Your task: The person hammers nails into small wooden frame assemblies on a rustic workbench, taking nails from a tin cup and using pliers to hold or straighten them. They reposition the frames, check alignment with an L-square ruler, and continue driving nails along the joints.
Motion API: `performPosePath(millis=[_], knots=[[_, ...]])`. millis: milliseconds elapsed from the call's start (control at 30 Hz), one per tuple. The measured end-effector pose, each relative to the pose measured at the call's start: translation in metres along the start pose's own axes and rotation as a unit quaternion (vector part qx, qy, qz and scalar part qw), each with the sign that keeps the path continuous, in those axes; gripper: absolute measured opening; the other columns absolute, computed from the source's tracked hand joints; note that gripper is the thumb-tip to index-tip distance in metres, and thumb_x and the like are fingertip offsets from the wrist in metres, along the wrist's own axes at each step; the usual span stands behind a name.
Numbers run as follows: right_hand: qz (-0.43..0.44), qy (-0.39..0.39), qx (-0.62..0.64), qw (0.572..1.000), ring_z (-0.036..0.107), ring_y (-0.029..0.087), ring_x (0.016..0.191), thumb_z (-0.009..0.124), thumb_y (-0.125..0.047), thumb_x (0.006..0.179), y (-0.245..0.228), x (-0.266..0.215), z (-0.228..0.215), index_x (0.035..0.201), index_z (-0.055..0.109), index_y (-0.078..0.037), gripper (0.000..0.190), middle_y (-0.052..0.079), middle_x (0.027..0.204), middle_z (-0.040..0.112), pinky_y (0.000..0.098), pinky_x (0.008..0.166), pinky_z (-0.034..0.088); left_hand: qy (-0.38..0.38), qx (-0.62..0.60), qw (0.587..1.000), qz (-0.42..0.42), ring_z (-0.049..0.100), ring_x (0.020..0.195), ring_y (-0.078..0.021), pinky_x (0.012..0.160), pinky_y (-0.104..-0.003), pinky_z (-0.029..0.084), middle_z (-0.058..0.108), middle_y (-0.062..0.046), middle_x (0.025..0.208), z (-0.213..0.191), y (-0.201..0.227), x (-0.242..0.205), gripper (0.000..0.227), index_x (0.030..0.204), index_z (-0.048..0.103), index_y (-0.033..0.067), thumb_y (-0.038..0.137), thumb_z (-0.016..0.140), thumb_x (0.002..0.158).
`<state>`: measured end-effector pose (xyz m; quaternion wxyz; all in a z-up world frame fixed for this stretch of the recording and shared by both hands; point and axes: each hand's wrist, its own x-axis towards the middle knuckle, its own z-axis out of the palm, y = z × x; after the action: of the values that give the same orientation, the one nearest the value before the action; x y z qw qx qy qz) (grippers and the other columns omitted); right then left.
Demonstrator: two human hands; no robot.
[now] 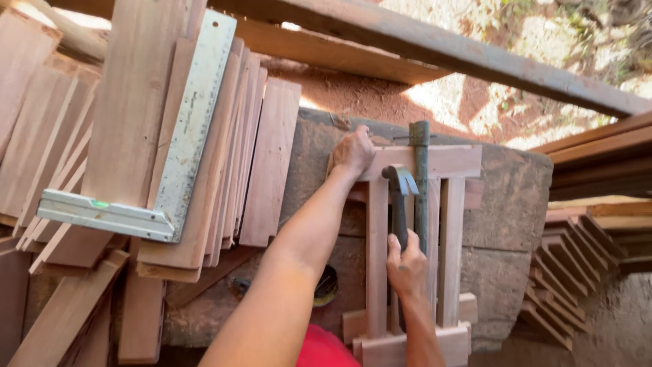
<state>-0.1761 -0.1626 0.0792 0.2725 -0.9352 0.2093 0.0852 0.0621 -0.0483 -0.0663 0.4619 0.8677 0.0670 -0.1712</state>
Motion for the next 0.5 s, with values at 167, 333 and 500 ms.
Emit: performPosePath(millis=[167, 333, 500], knots=[[-0.020, 0.079, 0.065, 0.994, 0.069, 0.027, 0.056, 0.058, -0.027, 0.102, -0.036, -0.009, -0.027, 0.121, 0.059, -0.001, 0.032, 0.015, 0.070, 0.068, 0.0410, 0.049, 0.052, 0.008, 0.005, 1.000, 0.002, 0.071, 0.102, -0.0442, 0.091, -0.051, 0.054, 0.073, -0.027, 0.106, 0.008, -0.007, 0.002, 0.040, 0.123, 0.066, 0.0073, 0.022, 0.044, 0.094], [0.020, 0.003, 0.006, 1.000, 0.068, 0.028, 0.053, 0.056, -0.028, 0.102, 0.023, -0.003, 0.016, 0.129, 0.051, 0.001, 0.040, 0.014, 0.064, 0.067, 0.0400, 0.044, 0.051, -0.018, -0.002, 1.000, -0.015, 0.074, 0.098, -0.0394, 0.086, -0.049, 0.057, 0.075, -0.025, 0.102, -0.004, 0.002, -0.001, 0.042, 0.126, 0.063, 0.0053, 0.021, 0.037, 0.097], [-0.064, 0.065, 0.026, 0.996, 0.071, 0.032, 0.062, 0.060, -0.026, 0.102, -0.004, 0.007, 0.000, 0.120, 0.059, -0.001, 0.030, 0.018, 0.076, 0.071, 0.0419, 0.051, 0.054, -0.032, -0.004, 0.999, -0.014, 0.074, 0.093, -0.0375, 0.083, -0.048, 0.057, 0.075, -0.024, 0.098, -0.012, 0.007, -0.006, 0.043, 0.126, 0.063, 0.0033, 0.022, 0.037, 0.098]])
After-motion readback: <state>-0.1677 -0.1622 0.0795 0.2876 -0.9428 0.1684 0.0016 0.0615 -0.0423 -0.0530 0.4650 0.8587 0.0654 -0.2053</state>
